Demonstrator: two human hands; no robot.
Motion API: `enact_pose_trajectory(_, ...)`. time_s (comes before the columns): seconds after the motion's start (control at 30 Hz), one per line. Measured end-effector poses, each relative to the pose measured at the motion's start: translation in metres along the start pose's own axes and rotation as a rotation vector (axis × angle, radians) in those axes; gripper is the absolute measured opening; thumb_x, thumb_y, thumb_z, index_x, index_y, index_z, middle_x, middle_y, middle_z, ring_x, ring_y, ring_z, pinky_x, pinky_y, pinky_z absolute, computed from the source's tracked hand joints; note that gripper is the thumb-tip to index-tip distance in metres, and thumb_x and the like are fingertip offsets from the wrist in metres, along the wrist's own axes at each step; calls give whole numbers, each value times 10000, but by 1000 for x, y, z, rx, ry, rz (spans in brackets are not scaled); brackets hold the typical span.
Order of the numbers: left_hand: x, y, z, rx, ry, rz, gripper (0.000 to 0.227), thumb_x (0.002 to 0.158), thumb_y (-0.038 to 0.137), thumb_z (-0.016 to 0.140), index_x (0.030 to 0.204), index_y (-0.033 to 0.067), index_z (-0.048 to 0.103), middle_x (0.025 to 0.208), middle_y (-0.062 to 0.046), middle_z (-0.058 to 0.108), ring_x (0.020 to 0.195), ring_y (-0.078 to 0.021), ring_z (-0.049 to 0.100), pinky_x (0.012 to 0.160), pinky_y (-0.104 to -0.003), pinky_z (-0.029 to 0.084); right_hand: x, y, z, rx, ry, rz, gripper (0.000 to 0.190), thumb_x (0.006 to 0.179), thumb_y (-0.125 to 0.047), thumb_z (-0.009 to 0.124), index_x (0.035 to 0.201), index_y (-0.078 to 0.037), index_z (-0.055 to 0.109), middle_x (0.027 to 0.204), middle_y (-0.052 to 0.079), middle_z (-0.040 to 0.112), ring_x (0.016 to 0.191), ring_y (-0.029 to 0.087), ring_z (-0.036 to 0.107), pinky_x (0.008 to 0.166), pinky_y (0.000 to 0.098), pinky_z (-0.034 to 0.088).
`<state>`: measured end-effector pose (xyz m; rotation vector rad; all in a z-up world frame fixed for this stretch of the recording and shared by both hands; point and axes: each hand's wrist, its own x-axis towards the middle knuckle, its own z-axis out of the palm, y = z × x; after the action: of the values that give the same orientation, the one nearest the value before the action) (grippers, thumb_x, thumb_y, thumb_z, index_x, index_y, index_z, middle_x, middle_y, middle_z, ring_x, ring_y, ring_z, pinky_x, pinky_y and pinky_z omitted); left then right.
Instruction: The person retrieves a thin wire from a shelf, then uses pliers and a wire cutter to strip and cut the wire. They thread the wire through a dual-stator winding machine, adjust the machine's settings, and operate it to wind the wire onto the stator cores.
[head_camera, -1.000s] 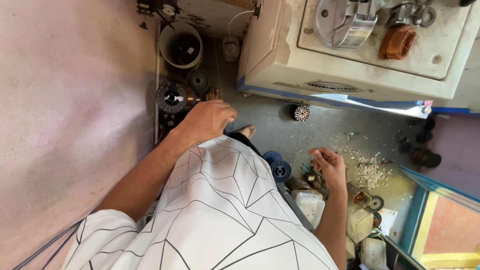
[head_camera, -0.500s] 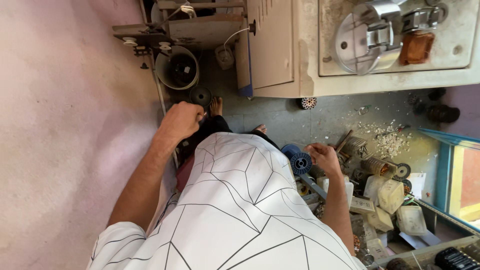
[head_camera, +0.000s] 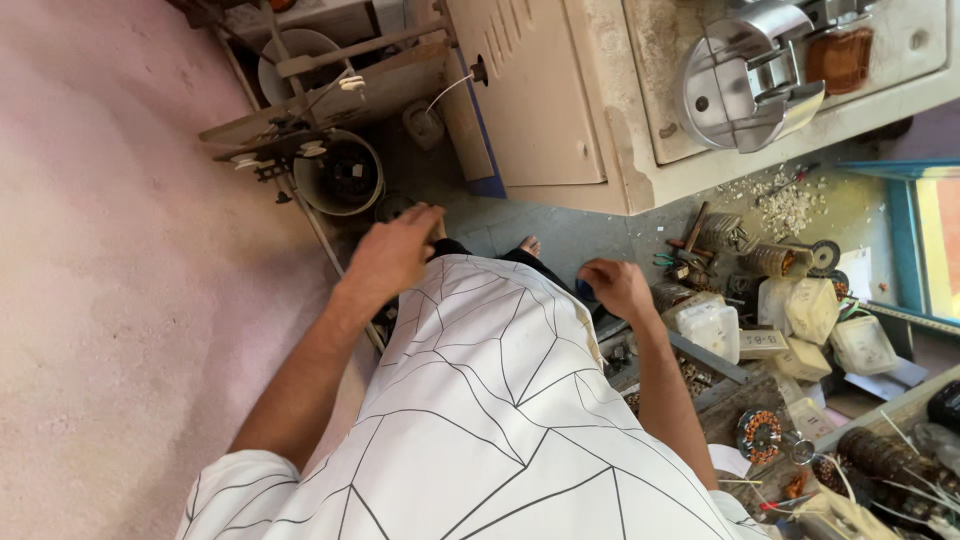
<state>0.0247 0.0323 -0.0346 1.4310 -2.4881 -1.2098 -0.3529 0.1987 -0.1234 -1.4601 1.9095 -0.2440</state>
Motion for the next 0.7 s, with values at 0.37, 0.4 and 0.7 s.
enact_pose_trajectory(0.37, 200, -54, 137, -192, 233, -103, 213, 791, 48, 685, 996, 14, 734, 1068, -239, 726, 1024, -390, 707, 893, -444, 566, 31, -115, 50, -91, -101, -211, 130, 902, -248, 689, 894, -140, 762, 897, 67, 748, 815, 327, 709, 723, 472, 550)
enact_pose_trajectory(0.4, 214, -60, 148, -146, 178, -140, 220, 790, 73, 696, 1001, 20, 727, 1114, -235, 707, 1053, -393, 689, 899, -450, 560, 32, -118, 52, -118, -131, -211, 133, 900, -258, 688, 895, -148, 764, 918, 60, 745, 824, 327, 707, 722, 476, 550)
enact_pose_trajectory(0.7, 283, -155, 192, 597, -132, 60, 343, 939, 140, 586, 1245, 31, 695, 1527, -225, 466, 1378, -425, 434, 1020, -507, 459, 22, -143, 52, 39, -102, -246, 102, 890, -208, 703, 899, -118, 748, 944, 48, 699, 828, 312, 694, 725, 445, 549)
